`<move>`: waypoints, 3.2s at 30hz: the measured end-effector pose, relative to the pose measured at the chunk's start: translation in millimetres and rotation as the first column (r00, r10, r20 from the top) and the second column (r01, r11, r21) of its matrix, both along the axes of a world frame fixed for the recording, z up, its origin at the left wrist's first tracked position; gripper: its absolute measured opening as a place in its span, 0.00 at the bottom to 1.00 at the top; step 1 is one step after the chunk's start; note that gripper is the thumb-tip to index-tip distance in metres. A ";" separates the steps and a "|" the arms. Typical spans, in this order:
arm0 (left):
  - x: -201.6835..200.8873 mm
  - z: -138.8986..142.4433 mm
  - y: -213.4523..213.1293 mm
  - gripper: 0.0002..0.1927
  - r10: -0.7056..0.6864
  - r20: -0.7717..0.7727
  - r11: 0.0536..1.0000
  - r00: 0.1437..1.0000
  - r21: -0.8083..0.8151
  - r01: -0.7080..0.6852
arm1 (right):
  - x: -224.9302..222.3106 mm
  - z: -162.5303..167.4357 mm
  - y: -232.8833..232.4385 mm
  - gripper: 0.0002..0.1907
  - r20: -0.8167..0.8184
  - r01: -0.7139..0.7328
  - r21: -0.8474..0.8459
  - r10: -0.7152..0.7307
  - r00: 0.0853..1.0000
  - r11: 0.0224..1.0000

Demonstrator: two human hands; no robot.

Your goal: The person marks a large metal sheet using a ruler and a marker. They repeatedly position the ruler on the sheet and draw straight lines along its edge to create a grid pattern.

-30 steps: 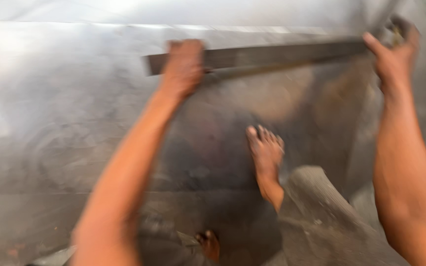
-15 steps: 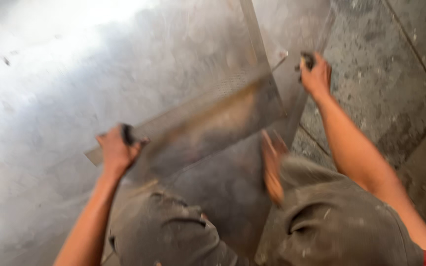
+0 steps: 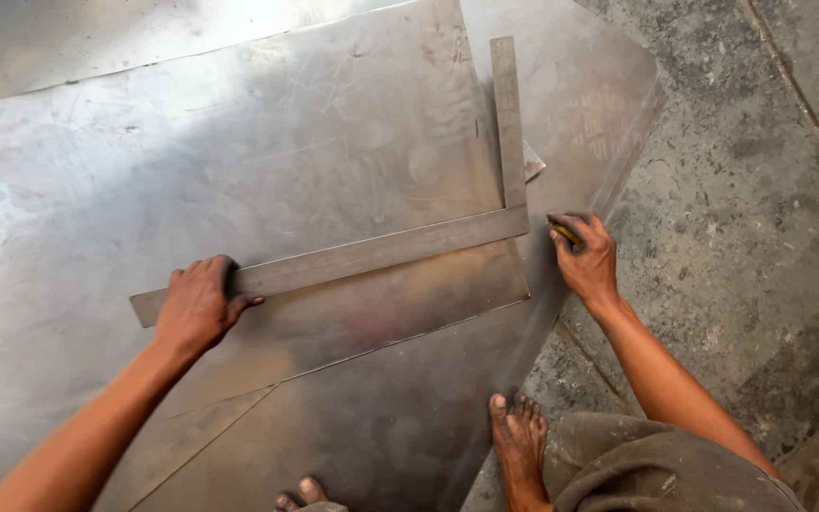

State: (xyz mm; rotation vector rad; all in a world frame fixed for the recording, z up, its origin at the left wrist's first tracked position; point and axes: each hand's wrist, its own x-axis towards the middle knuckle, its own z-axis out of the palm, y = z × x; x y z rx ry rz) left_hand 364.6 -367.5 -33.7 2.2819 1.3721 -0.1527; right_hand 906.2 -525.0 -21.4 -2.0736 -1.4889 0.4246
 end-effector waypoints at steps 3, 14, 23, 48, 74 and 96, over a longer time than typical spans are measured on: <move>1.2 -3.2 13.1 0.35 -0.053 -0.209 0.994 0.976 -0.103 0.032 | 2.2 -4.4 -1.9 0.12 -0.041 -0.052 -0.027 0.051 0.998 0.998; -5.1 -27.6 3.8 0.36 -0.057 -0.190 0.998 0.980 -0.044 0.050 | 9.3 -33.8 -19.6 0.09 -0.082 -0.079 -0.083 0.072 0.994 0.993; 4.3 -28.5 6.7 0.36 -0.128 -0.255 0.992 0.958 -0.045 0.121 | -8.6 -23.0 -10.4 0.11 -0.108 -0.166 -0.094 0.156 0.982 0.982; -6.0 -38.1 8.9 0.34 -0.122 -0.249 0.986 0.961 -0.145 0.087 | -14.1 -18.0 18.2 0.04 0.026 -0.318 -0.398 0.357 0.934 0.860; 359.4 -31.1 -82.5 0.32 0.152 0.008 0.959 0.988 -0.244 -0.146 | -86.7 -42.6 -114.3 0.38 0.006 0.161 -0.121 -0.162 0.987 0.979; 405.8 -76.4 74.5 0.40 0.181 0.277 0.891 0.944 0.361 -0.276 | -83.2 -70.8 -99.8 0.30 0.175 0.135 0.051 -0.142 0.974 0.990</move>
